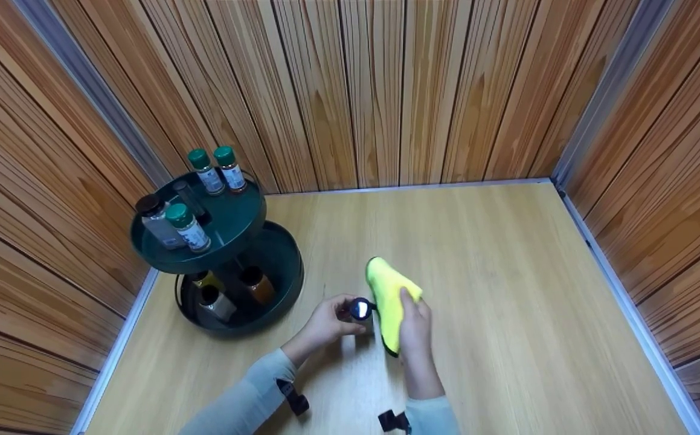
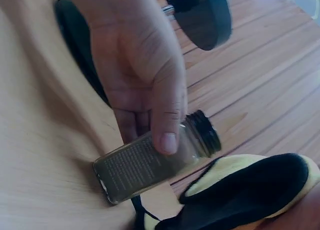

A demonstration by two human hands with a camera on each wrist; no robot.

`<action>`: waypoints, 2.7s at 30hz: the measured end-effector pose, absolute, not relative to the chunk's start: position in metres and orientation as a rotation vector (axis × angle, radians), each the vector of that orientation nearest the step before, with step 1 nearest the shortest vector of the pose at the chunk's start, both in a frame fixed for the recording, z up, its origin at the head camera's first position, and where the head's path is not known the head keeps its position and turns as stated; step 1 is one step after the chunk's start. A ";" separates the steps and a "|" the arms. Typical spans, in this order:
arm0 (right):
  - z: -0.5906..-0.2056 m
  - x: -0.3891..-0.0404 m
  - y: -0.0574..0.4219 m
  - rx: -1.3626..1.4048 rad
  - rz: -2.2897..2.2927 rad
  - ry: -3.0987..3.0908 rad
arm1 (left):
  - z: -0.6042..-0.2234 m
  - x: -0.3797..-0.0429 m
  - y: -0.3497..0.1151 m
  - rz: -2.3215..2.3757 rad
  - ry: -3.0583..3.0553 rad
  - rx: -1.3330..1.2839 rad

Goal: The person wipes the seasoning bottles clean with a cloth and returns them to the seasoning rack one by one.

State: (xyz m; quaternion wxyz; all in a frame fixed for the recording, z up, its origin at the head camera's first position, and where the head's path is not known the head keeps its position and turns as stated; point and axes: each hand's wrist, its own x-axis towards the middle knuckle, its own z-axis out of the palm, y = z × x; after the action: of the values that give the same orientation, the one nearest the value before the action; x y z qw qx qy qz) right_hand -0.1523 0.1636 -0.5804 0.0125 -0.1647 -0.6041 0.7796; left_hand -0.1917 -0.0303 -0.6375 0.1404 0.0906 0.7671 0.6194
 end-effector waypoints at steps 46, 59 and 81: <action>-0.607 -0.147 0.147 1.079 1.008 -2.307 | -0.629 -0.194 -0.041 1.539 2.535 0.412; -0.610 -0.151 0.156 0.530 1.357 -2.414 | -0.627 -0.197 -0.036 1.519 2.376 0.305; -0.609 -0.148 0.160 0.738 1.877 -2.073 | -0.627 -0.192 -0.038 1.647 2.415 0.335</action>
State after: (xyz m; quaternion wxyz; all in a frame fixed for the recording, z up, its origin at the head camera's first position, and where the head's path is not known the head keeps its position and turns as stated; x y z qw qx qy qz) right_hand -0.1480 0.1602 -0.6085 0.1245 0.2531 -0.7112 0.6440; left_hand -0.1920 -0.0380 -0.6271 0.0998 0.1134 0.8167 0.5569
